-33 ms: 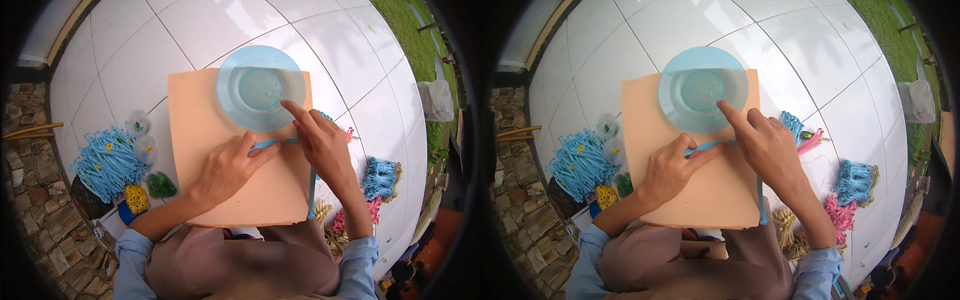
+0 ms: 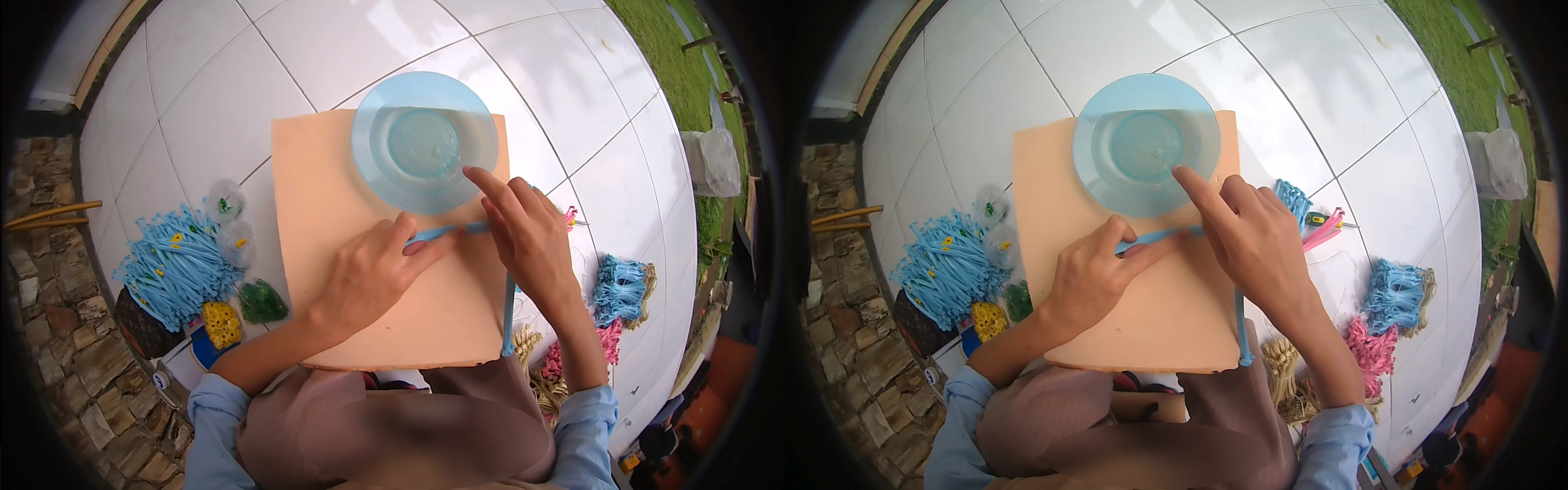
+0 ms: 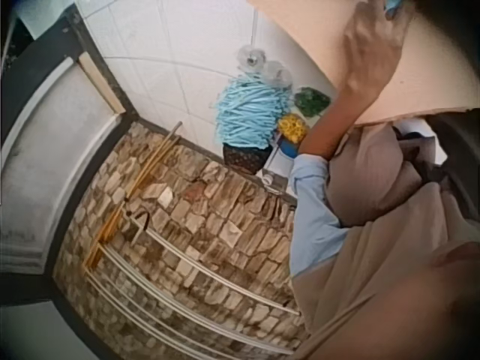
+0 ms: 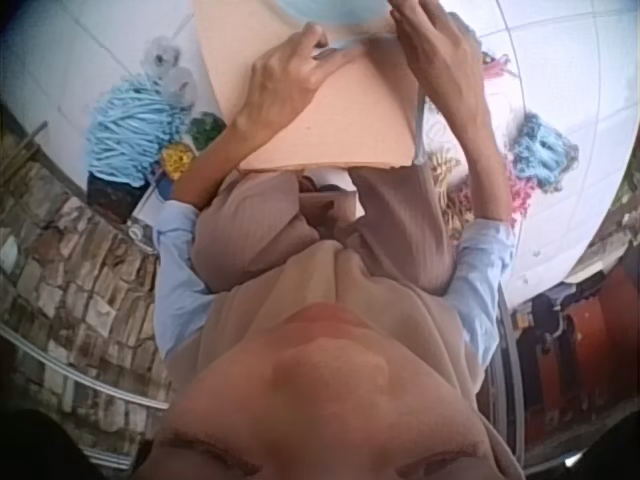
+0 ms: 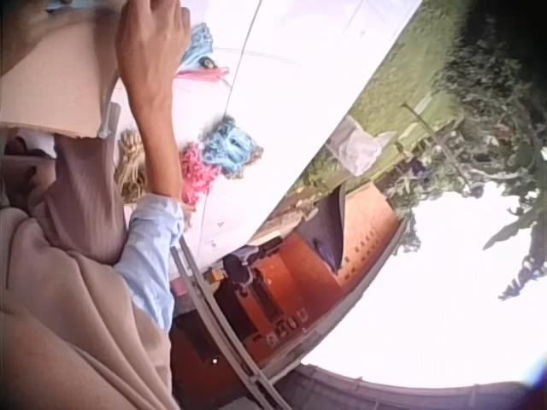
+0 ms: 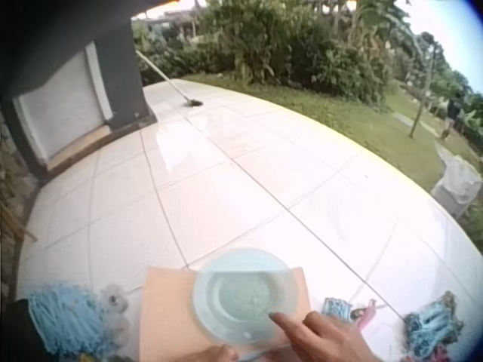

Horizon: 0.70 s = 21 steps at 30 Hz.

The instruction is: The person assembles small green flower-like components onto blue plastic strips, applying a liquid from a bowl, and then bundles groups of the finished strips together with string.

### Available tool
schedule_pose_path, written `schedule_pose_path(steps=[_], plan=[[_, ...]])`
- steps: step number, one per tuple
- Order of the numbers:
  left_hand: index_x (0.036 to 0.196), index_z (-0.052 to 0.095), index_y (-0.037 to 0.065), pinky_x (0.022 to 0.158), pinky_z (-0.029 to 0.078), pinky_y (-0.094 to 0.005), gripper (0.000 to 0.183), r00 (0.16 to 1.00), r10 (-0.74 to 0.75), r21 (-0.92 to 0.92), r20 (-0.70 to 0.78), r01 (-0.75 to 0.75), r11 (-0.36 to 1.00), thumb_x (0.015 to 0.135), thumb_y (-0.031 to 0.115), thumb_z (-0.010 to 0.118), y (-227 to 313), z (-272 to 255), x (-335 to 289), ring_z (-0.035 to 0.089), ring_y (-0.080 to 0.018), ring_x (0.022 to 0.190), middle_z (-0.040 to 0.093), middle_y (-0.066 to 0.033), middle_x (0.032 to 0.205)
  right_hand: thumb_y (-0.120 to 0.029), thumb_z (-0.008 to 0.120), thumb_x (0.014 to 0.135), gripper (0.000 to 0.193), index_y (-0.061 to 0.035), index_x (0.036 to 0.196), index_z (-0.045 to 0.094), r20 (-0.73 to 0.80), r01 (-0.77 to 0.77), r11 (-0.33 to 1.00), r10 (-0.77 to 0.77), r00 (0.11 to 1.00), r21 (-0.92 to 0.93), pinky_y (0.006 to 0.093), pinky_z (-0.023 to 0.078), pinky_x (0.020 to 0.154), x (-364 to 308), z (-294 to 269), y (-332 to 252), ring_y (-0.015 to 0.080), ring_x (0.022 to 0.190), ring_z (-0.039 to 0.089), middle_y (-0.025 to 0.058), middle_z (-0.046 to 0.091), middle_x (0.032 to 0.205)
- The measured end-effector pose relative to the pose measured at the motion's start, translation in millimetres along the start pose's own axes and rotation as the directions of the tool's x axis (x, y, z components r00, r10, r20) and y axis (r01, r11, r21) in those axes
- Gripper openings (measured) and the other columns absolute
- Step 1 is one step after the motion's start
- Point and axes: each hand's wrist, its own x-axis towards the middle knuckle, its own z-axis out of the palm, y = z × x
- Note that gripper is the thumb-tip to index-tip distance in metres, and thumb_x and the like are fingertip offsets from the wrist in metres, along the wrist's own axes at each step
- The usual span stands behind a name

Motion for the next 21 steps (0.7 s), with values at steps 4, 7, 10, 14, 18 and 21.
schedule_pose_path(steps=[4,7,10,14,18,21], plan=[[0.115,0.06,0.027,0.048,0.049,-0.0252,0.052,1.0,0.002,0.031,0.007,-0.002,1.0,0.069,0.004,0.059,-1,1,-1,0.051,-0.0123,0.058,0.038,-0.0012,0.074,0.002,0.063,0.062,0.043,-0.0095,0.103,0.061,-0.233,0.177,0.984,-0.165,0.958,0.032,0.0298,0.042,0.052,-22,7,10,0.018,0.063,0.052,0.0037,0.048,0.071],[0.116,0.06,0.027,0.049,0.049,-0.0253,0.053,1.0,-0.005,0.024,0.026,0.004,1.0,0.068,0.004,0.059,-1,-1,0,0.051,-0.0122,0.058,0.038,-0.0013,0.074,0.001,0.065,0.057,0.041,-0.0083,0.098,0.064,-0.258,0.234,0.972,-0.22,0.941,0.022,0.0295,0.043,0.053,-34,8,14,0.0178,0.066,0.053,0.0045,0.05,0.076],[0.116,0.06,0.026,0.05,0.049,-0.025,0.054,1.0,0.008,0.035,0.029,-0.009,0.999,0.067,0.004,0.059,-2,0,-1,0.051,-0.0123,0.059,0.037,-0.0016,0.074,0.004,0.068,0.061,0.039,-0.0067,0.098,0.063,-0.205,0.253,0.967,-0.246,0.947,0.011,0.0306,0.045,0.053,-37,6,13,0.0206,0.067,0.055,0.0057,0.052,0.08],[0.117,0.06,0.025,0.05,0.049,-0.025,0.053,0.999,0.008,0.035,0.04,-0.009,0.999,0.068,0.004,0.059,0,0,-2,0.051,-0.0124,0.06,0.037,-0.0019,0.074,0.0,0.071,0.061,0.039,-0.0062,0.098,0.064,-0.179,0.306,0.95,-0.313,0.933,-0.066,0.0306,0.046,0.054,-38,8,14,0.0206,0.068,0.055,0.0062,0.051,0.084],[0.117,0.059,0.025,0.05,0.049,-0.0254,0.054,0.997,-0.006,0.018,0.074,0.005,1.0,0.068,0.003,0.059,-1,1,-3,0.052,-0.0124,0.061,0.037,-0.0022,0.074,-0.002,0.072,0.061,0.039,-0.0062,0.099,0.065,-0.168,0.342,0.931,-0.36,0.918,-0.126,0.0311,0.047,0.055,-39,11,16,0.021,0.07,0.056,0.0065,0.05,0.088],[0.117,0.059,0.024,0.05,0.049,-0.0255,0.054,0.997,-0.007,0.011,0.075,0.006,1.0,0.068,0.003,0.059,-2,0,-2,0.052,-0.0123,0.061,0.037,-0.0021,0.074,-0.001,0.065,0.06,0.038,-0.0017,0.098,0.063,-0.145,0.362,0.916,-0.387,0.911,-0.171,0.0305,0.048,0.06,-38,10,16,0.0207,0.077,0.055,0.007,0.05,0.088]])
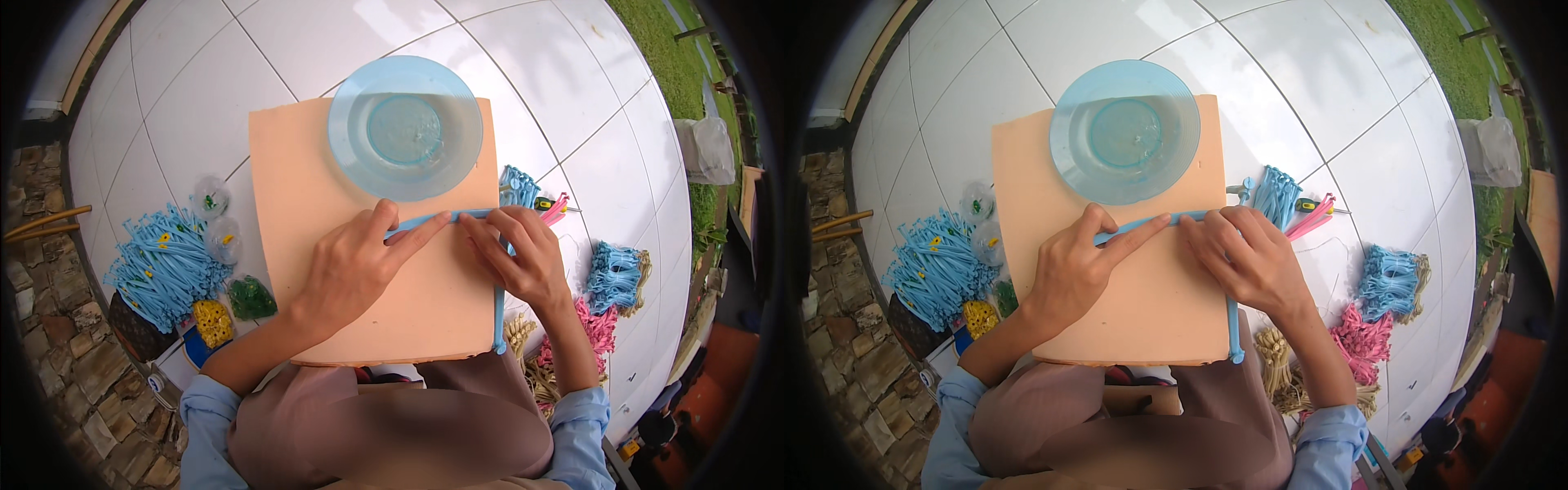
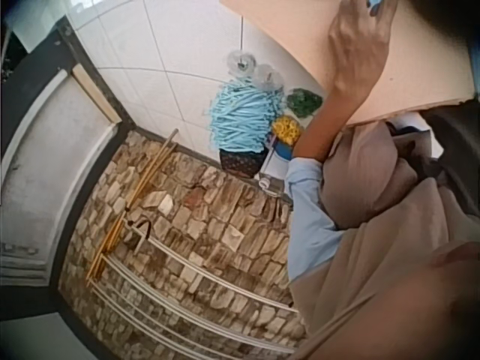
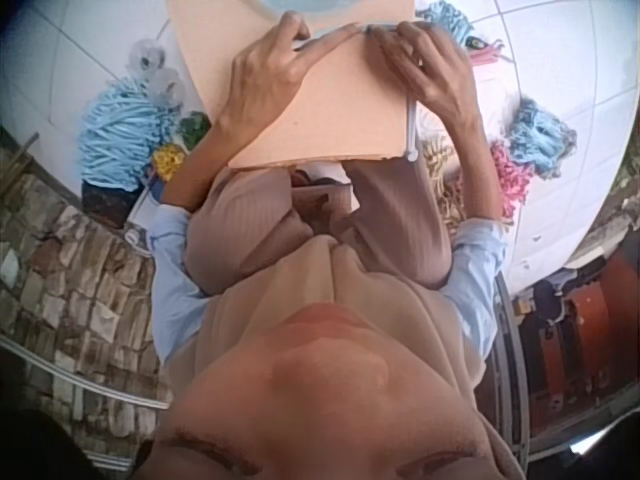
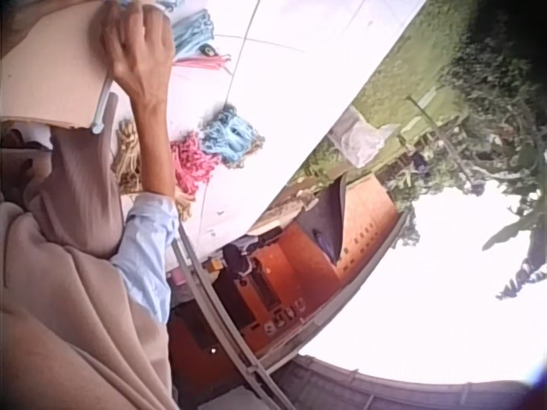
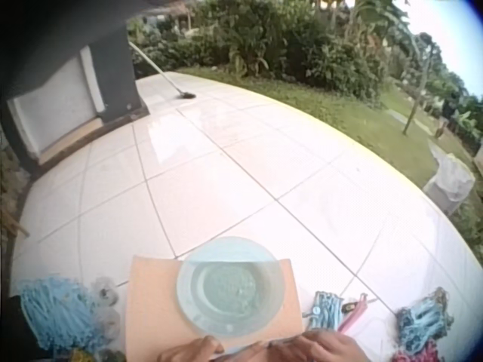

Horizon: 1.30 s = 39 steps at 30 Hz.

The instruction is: The person assembles small green flower-like components onto blue plastic strips, applying a liquid from a bowl, and then bundles groups of the finished strips together with string.

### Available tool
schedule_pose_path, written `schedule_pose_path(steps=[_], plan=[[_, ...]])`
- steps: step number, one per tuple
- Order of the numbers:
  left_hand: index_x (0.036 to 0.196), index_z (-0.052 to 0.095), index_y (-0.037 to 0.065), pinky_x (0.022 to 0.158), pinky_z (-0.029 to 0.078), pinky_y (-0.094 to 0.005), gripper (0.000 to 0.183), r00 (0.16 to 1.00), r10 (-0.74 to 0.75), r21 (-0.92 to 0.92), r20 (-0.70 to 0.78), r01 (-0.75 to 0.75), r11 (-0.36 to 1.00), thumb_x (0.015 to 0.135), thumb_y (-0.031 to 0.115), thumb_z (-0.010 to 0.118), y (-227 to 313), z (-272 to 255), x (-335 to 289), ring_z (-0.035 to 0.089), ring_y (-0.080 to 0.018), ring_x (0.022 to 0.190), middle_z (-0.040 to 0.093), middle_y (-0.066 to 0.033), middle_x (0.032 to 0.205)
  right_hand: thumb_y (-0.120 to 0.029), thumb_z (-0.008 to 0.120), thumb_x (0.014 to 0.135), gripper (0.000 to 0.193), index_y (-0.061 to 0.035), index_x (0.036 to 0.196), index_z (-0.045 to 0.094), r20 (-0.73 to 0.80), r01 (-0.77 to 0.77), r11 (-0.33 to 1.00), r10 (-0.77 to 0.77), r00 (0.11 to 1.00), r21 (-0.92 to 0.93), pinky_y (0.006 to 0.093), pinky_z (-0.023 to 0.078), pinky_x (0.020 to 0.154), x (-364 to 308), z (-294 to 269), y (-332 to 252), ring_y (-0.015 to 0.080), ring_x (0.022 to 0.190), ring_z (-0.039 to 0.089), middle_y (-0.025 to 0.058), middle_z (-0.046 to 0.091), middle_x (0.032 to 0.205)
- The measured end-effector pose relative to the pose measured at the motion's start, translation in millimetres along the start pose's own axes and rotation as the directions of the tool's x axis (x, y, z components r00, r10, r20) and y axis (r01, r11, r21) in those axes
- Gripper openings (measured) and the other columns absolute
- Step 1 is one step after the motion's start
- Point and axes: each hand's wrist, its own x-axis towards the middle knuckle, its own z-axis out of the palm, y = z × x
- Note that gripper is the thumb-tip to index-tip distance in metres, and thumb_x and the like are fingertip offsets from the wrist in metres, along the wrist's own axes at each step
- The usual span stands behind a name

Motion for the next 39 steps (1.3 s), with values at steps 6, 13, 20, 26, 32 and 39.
schedule_pose_path(steps=[6,13,20,26,32,39], plan=[[0.117,0.059,0.024,0.049,0.049,-0.0252,0.054,1.0,0.014,0.027,-0.007,-0.013,1.0,0.068,0.003,0.059,0,-3,3,0.051,-0.0121,0.059,0.037,-0.0018,0.073,0.014,0.056,0.06,0.044,-0.0019,0.101,0.055,-0.091,-0.25,0.949,0.271,0.958,0.19,0.0364,0.049,0.071,-9,-5,18,0.0283,0.088,0.056,0.0105,0.058,0.096],[0.116,0.059,0.017,0.048,0.048,-0.0256,0.045,0.995,0.044,-0.034,-0.089,-0.047,0.998,0.073,0.004,0.061,0,-4,-2,0.051,-0.0124,0.058,0.04,-0.0025,0.075,0.015,0.058,0.069,0.042,-0.0048,0.103,0.044,-0.14,-0.284,0.843,0.383,0.913,0.457,0.0353,0.047,0.08,-28,14,17,0.028,0.097,0.056,0.0122,0.06,0.099],[0.102,0.056,0.007,0.051,0.048,-0.0257,0.025,0.991,0.048,-0.283,-0.124,-0.082,0.956,0.078,0.005,0.062,36,-31,-23,0.056,-0.0145,0.062,0.044,-0.0046,0.079,0.013,0.059,0.069,0.045,-0.0082,0.101,0.037,-0.28,-0.172,0.913,0.287,0.916,0.371,0.0439,0.042,0.087,-56,-40,-16,0.0278,0.091,0.056,0.0123,0.058,0.093],[0.105,0.047,0.002,0.079,0.045,-0.03,0.023,0.948,-0.15,-0.792,-0.279,-0.139,0.595,0.085,0.008,0.056,39,-88,-39,0.055,-0.0175,0.091,0.05,-0.009,0.105,0.006,0.062,0.072,0.039,-0.0063,0.103,0.042,-0.257,-0.294,0.922,0.356,0.898,0.251,0.0306,0.045,0.061,-6,-155,-86,0.0177,0.067,0.055,0.0091,0.06,0.083],[0.108,0.049,0.013,0.095,0.035,-0.0409,0.033,0.528,0.398,0.145,-0.751,-0.456,0.878,0.078,0.0,0.05,50,-193,-66,0.044,-0.0247,0.107,0.039,-0.007,0.113,-0.005,0.062,0.079,0.038,-0.0024,0.109,0.04,0.267,-0.505,0.489,0.477,0.837,0.711,0.0263,0.049,0.063,75,-221,-129,0.014,0.067,0.061,0.0135,0.065,0.079],[0.095,0.052,0.038,0.11,0.011,-0.0456,0.012,0.483,0.854,0.802,-0.196,-0.422,0.422,0.084,0.037,0.056,68,-206,-46,0.03,-0.0088,0.12,0.042,0.0134,0.112,-0.006,0.061,0.081,0.038,-0.0016,0.114,0.042,0.475,-0.549,0.243,0.302,0.826,0.8,0.0239,0.048,0.064,130,-215,-149,0.0118,0.072,0.059,0.0155,0.063,0.089]])
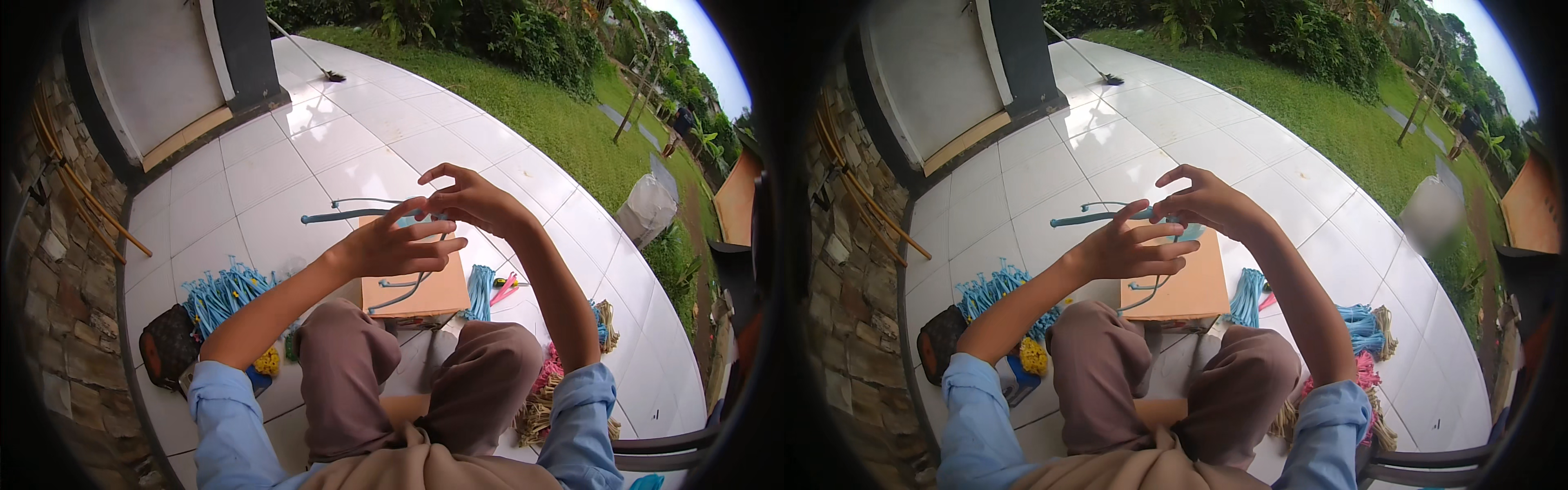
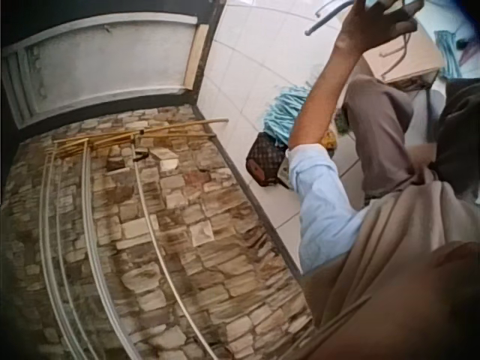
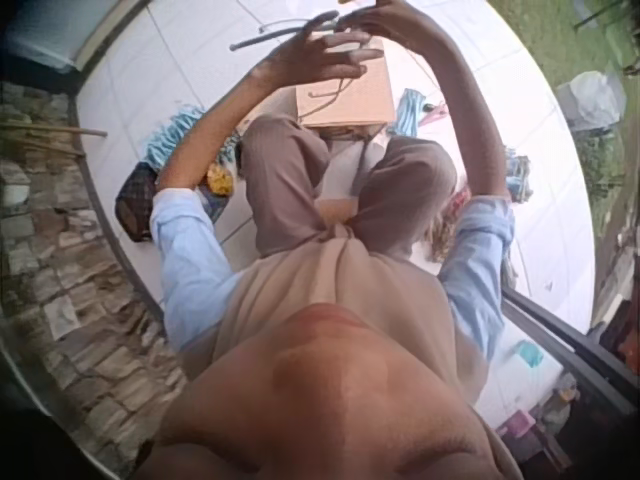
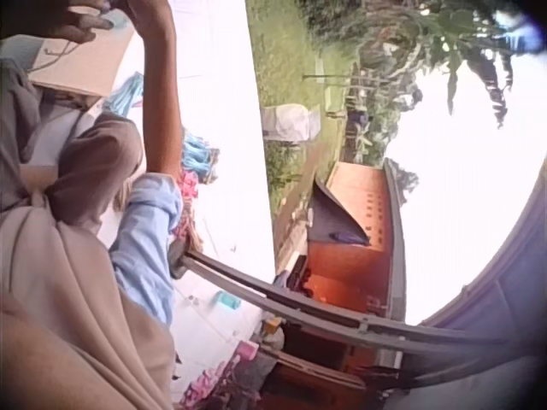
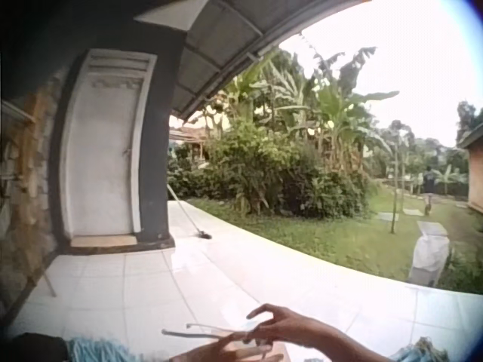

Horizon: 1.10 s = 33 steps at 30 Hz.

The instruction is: The person assembles small green flower-like components onto blue plastic strips, applying a liquid from a bowl, and then bundles groups of the finished strips together with string.

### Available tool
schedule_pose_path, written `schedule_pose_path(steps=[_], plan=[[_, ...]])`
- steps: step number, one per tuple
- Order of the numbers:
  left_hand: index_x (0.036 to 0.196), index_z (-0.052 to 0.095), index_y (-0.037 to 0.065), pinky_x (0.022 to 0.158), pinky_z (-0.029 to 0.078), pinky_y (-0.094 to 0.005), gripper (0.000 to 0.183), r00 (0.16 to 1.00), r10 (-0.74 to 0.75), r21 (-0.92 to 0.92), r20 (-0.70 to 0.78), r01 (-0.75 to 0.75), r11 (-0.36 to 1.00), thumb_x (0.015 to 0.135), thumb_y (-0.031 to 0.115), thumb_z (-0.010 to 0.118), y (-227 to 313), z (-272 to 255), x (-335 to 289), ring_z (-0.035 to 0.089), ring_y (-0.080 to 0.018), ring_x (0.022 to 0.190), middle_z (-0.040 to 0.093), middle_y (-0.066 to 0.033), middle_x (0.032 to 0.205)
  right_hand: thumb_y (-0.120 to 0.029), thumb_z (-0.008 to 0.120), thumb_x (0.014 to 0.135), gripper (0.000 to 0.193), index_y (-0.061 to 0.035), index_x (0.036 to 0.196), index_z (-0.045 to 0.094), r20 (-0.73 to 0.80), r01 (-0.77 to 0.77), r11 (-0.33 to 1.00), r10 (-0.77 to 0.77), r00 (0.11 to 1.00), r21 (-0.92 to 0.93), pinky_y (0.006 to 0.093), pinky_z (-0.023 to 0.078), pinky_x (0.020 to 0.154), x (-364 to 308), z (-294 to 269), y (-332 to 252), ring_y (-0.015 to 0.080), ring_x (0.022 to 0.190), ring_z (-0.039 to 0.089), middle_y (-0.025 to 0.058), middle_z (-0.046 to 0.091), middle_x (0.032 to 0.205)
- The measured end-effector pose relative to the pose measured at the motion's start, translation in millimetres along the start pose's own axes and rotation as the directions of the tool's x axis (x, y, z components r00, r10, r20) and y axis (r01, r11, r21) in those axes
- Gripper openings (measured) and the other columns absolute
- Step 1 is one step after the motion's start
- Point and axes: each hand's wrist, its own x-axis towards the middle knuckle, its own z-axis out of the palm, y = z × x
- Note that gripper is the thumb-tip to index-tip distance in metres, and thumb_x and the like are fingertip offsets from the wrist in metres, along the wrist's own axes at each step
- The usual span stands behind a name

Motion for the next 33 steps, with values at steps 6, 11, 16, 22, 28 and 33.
schedule_pose_path(steps=[6,11,16,22,28,33], plan=[[0.078,0.051,0.004,0.076,0.044,-0.0361,0.017,0.919,-0.326,-0.449,0.223,0.394,0.802,0.075,0.015,0.063,-28,-17,16,0.054,-0.0262,0.078,0.053,-0.0095,0.073,-0.006,0.056,0.082,0.045,-0.0047,0.124,0.039,-0.124,0.423,0.904,-0.427,0.896,-0.059,0.0327,0.046,0.086,-14,-27,38,0.0222,0.101,0.057,0.0152,0.058,0.112],[0.081,0.052,-0.001,0.064,0.042,-0.0408,0.029,0.666,-0.634,-0.493,0.393,0.734,0.467,0.09,0.026,0.049,0,-26,24,0.054,-0.0337,0.069,0.052,-0.0168,0.068,-0.013,0.066,0.078,0.07,-0.0023,0.134,0.027,-0.308,0.531,0.832,-0.469,0.828,0.16,0.0404,0.031,0.104,-64,-7,69,0.0283,0.12,0.044,0.0204,0.046,0.127],[0.074,0.051,-0.003,0.057,0.04,-0.0427,0.04,0.531,-0.719,-0.605,0.449,0.772,0.192,0.094,0.03,0.041,62,-33,42,0.052,-0.0386,0.062,0.051,-0.019,0.063,-0.023,0.041,0.094,0.051,0.003,0.134,0.025,-0.491,0.639,0.694,-0.451,0.745,0.332,0.042,0.028,0.106,-96,19,68,0.0302,0.12,0.043,0.0212,0.045,0.128],[0.064,0.05,-0.001,0.054,0.041,-0.0435,0.04,0.295,-0.734,-0.595,0.612,0.783,-0.181,0.094,0.022,0.036,108,-40,48,0.051,-0.0373,0.053,0.05,-0.018,0.056,-0.024,0.035,0.096,0.048,0.0042,0.133,0.027,-0.528,0.657,0.684,-0.448,0.722,0.318,0.042,0.028,0.105,-105,34,69,0.0295,0.12,0.043,0.0199,0.048,0.125],[0.069,0.053,-0.003,0.06,0.042,-0.0433,0.035,0.249,-0.851,-0.562,0.461,0.825,-0.063,0.093,0.016,0.036,146,-12,58,0.053,-0.0373,0.066,0.052,-0.0202,0.068,-0.032,0.03,0.097,0.047,0.0004,0.131,0.035,-0.634,0.457,0.815,-0.149,0.759,0.356,0.0331,0.039,0.097,-89,94,104,0.0241,0.112,0.051,0.0176,0.053,0.119],[0.096,0.052,-0.003,0.067,0.041,-0.0329,0.03,0.003,-0.909,-0.713,0.417,0.622,-0.325,0.095,0.021,0.035,138,-11,53,0.05,-0.0239,0.077,0.05,-0.0134,0.09,-0.029,0.028,0.098,0.044,0.0007,0.131,0.034,-0.822,0.502,0.855,-0.19,0.537,0.13,0.0273,0.049,0.074,-93,93,101,0.0196,0.09,0.061,0.0154,0.061,0.1]])
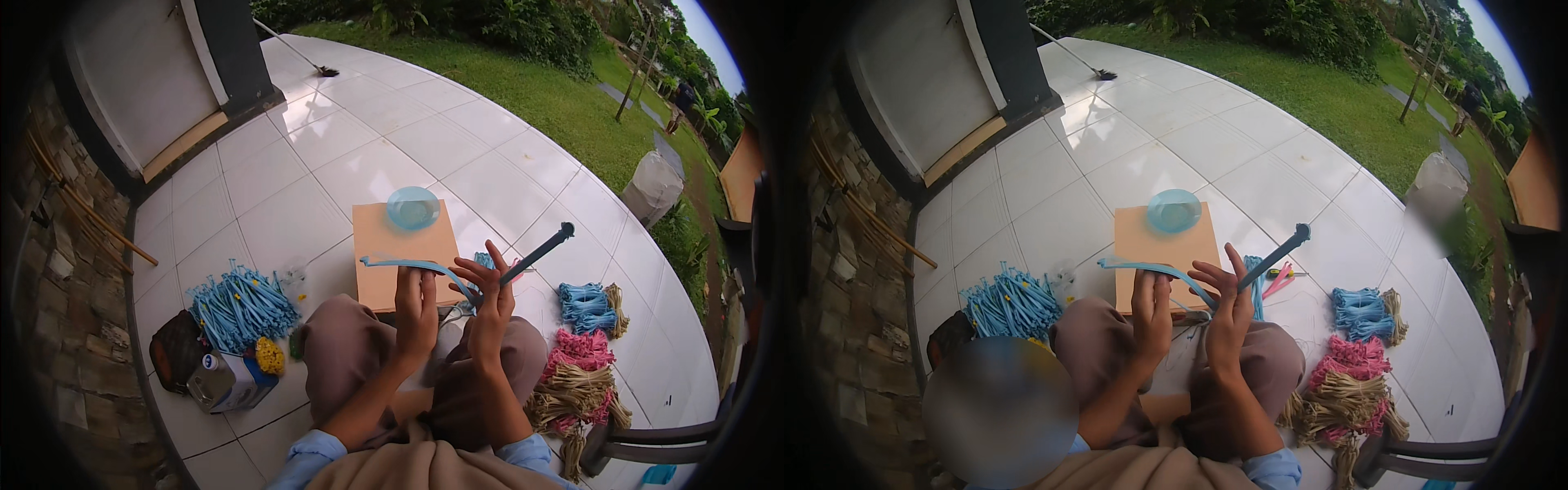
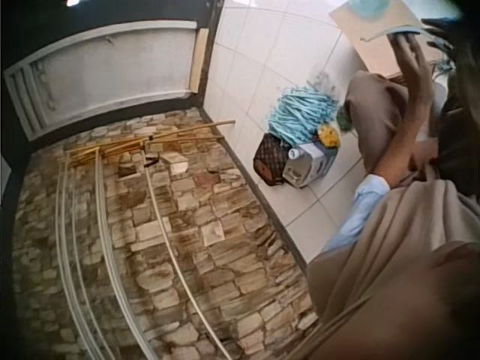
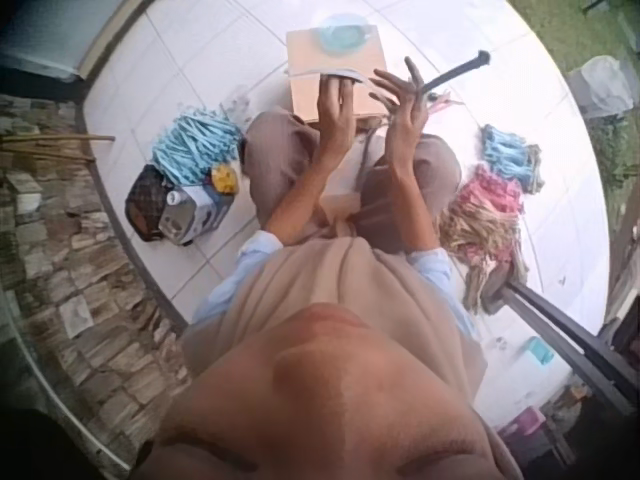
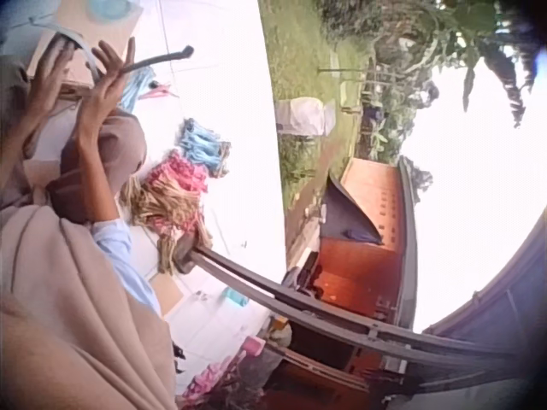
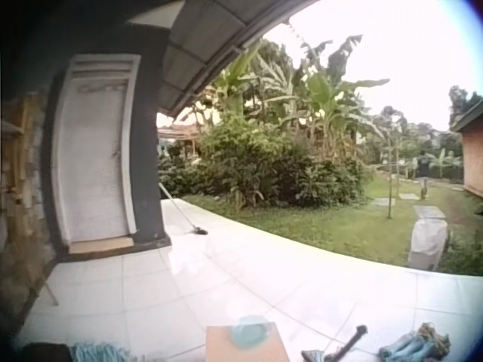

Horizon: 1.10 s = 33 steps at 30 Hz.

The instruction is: The person assembles small green flower-like components onto blue plastic strips, applying a liquid from a bowl, and then bundles groups of the finished strips together with string.

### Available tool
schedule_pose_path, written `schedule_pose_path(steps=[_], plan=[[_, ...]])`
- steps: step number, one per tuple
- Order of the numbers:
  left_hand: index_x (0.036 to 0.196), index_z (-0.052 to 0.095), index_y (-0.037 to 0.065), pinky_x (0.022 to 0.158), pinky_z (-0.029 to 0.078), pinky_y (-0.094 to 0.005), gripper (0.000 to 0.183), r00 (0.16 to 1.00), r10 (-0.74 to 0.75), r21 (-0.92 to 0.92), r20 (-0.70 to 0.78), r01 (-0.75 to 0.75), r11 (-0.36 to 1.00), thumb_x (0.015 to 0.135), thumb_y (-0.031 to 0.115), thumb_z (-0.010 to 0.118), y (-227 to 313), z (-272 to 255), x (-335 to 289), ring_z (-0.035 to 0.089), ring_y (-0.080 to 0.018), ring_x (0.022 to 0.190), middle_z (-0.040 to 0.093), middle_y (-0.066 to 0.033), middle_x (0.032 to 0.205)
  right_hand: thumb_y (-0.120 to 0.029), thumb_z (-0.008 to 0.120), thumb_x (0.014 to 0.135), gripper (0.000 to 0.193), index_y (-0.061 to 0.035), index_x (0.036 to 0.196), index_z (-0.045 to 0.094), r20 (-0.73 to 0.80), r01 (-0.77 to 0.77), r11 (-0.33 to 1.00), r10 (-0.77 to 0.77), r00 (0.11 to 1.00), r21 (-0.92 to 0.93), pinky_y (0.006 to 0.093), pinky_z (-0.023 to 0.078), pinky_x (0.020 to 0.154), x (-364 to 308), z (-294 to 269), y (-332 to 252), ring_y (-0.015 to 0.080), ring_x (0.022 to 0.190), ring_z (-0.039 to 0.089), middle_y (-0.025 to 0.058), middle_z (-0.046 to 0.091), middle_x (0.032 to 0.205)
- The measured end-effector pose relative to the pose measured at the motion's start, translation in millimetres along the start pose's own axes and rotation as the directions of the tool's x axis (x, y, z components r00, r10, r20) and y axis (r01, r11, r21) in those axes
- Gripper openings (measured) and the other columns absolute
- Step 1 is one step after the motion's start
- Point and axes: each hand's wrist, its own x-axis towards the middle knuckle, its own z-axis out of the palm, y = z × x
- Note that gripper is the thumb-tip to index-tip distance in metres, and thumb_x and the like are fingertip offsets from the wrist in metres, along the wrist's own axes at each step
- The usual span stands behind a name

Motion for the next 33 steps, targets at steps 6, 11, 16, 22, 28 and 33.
schedule_pose_path(steps=[6,11,16,22,28,33], plan=[[0.117,0.044,0.001,0.061,0.045,-0.0243,0.036,0.924,-0.262,-0.482,0.279,0.37,0.794,0.092,0.027,0.048,23,-36,38,0.048,-0.0091,0.068,0.047,-0.0037,0.089,-0.014,0.034,0.097,0.036,-0.0029,0.131,0.037,0.031,0.046,0.926,-0.037,0.999,-0.375,0.0239,0.042,0.056,0,-15,4,0.011,0.058,0.052,0.0083,0.059,0.08],[0.102,0.048,0.002,0.068,0.05,-0.0252,0.04,0.922,-0.202,-0.19,0.329,0.275,0.943,0.076,0.021,0.072,24,-42,66,0.056,-0.0125,0.08,0.051,-0.0073,0.092,-0.008,0.036,0.095,0.035,-0.0083,0.129,0.042,0.112,0.158,0.774,-0.113,0.987,-0.614,0.0248,0.043,0.053,6,-20,1,0.0108,0.056,0.049,0.0084,0.057,0.071],[0.094,0.049,0.007,0.067,0.05,-0.0224,0.034,0.866,-0.113,-0.058,0.487,0.162,0.985,0.07,0.005,0.074,41,-42,93,0.059,-0.011,0.081,0.059,-0.0046,0.082,-0.012,0.038,0.096,0.032,-0.006,0.127,0.045,0.172,0.283,0.786,-0.225,0.959,-0.549,0.0233,0.041,0.051,32,-38,-20,0.0096,0.055,0.048,0.0048,0.054,0.069],[0.083,0.054,0.003,0.073,0.055,-0.0273,0.021,0.795,-0.029,-0.063,0.605,0.085,0.994,0.071,-0.003,0.069,18,-42,119,0.061,-0.0124,0.078,0.061,-0.0063,0.085,-0.027,0.048,0.091,0.059,0.0005,0.137,0.023,0.482,0.149,0.921,0.046,0.875,-0.359,0.0221,0.048,0.049,104,-69,-38,0.0091,0.057,0.053,0.0026,0.044,0.072],[0.081,0.061,0.0,0.072,0.056,-0.0272,0.01,0.692,-0.205,0.089,0.692,0.201,0.976,0.073,-0.004,0.066,-100,-31,119,0.061,-0.0131,0.078,0.058,-0.004,0.085,-0.008,0.063,0.081,0.094,-0.0178,0.142,-0.007,0.56,-0.354,0.885,0.465,0.685,-0.302,0.031,0.051,0.057,151,-96,77,0.0169,0.066,0.058,0.0056,0.044,0.083],[0.085,0.067,0.004,0.068,0.055,-0.0277,0.016,0.684,-0.146,0.282,0.715,-0.091,0.955,0.071,-0.003,0.065,-169,-21,113,0.06,-0.0161,0.079,0.054,-0.0049,0.087,0.006,0.061,0.076,0.103,-0.0251,0.14,-0.013,0.519,-0.38,0.814,0.575,0.633,-0.439,0.033,0.054,0.063,178,-108,145,0.0199,0.072,0.061,0.0074,0.045,0.085]])
